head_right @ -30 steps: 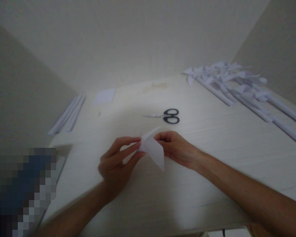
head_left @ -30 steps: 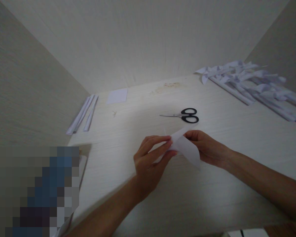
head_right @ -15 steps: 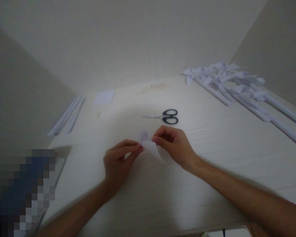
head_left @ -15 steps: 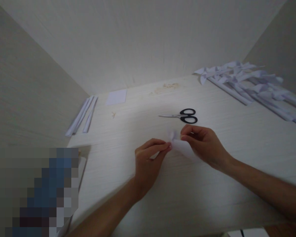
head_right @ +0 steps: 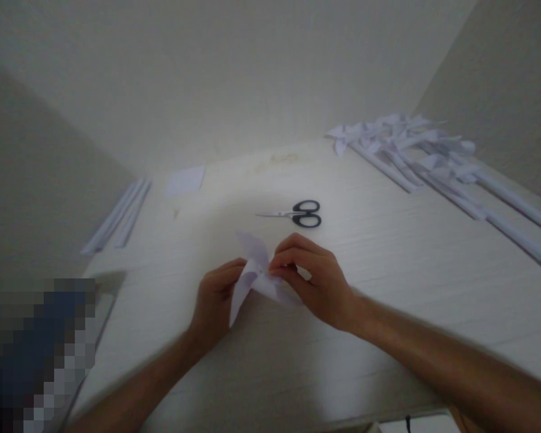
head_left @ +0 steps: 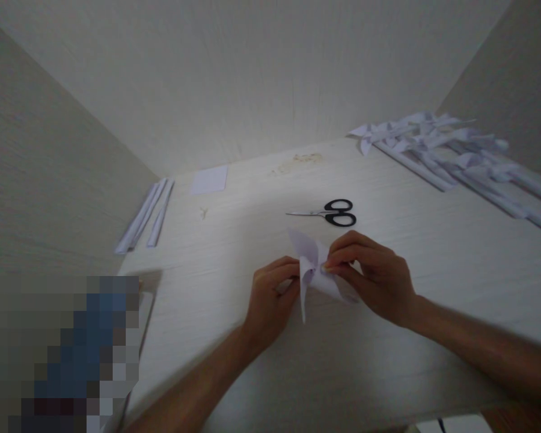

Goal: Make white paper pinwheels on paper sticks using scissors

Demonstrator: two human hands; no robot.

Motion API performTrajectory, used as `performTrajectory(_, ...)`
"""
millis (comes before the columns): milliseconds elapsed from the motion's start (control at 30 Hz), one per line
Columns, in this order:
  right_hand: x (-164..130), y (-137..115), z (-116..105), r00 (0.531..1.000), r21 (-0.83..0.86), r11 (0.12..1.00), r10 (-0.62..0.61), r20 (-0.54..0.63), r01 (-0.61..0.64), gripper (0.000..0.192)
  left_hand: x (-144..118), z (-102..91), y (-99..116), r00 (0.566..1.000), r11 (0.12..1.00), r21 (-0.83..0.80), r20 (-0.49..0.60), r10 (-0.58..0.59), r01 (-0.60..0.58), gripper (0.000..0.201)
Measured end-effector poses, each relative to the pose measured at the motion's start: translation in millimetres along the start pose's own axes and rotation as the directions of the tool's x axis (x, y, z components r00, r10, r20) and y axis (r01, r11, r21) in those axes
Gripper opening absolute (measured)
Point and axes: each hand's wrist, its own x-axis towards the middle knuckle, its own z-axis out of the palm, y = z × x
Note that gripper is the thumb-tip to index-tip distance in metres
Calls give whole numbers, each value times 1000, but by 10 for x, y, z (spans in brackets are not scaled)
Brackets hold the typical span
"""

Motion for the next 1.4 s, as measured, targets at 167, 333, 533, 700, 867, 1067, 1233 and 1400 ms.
performTrajectory(167,26,27,-30,997,45,999,-4,74,0,10,11,-56,-30,995,995,-3,32,98,-98,19)
performTrajectory(333,30,18,-25,991,46,999,-6,130,0,11,11,-48,-12,989,989,30,43,142,-143,19)
performTrajectory(533,5,30,12,988,33,999,25,152,-30,11,7,-31,-14,993,992,47,33,114,-115,18)
performTrajectory(700,-19,26,75,997,37,999,14,73,-17,11,4,-33,-9,995,993,70,30,94,-95,17)
performTrajectory(867,-13,29,151,1000,34,999,-10,3,10,7,-3,-37,-10,997,988,130,27,79,-82,19)
performTrajectory(1067,5,45,146,1000,11,1000,3,-16,-3,4,8,-23,21,995,987,133,-29,98,-93,22)
performTrajectory(1233,41,83,47,948,399,871,317,-14,-285,40,-24,6,-27,962,969,183,-190,198,-164,19)
performTrajectory(1400,68,49,56,783,656,438,433,445,-615,41,-52,1,-71,933,945,171,-183,309,-279,20)
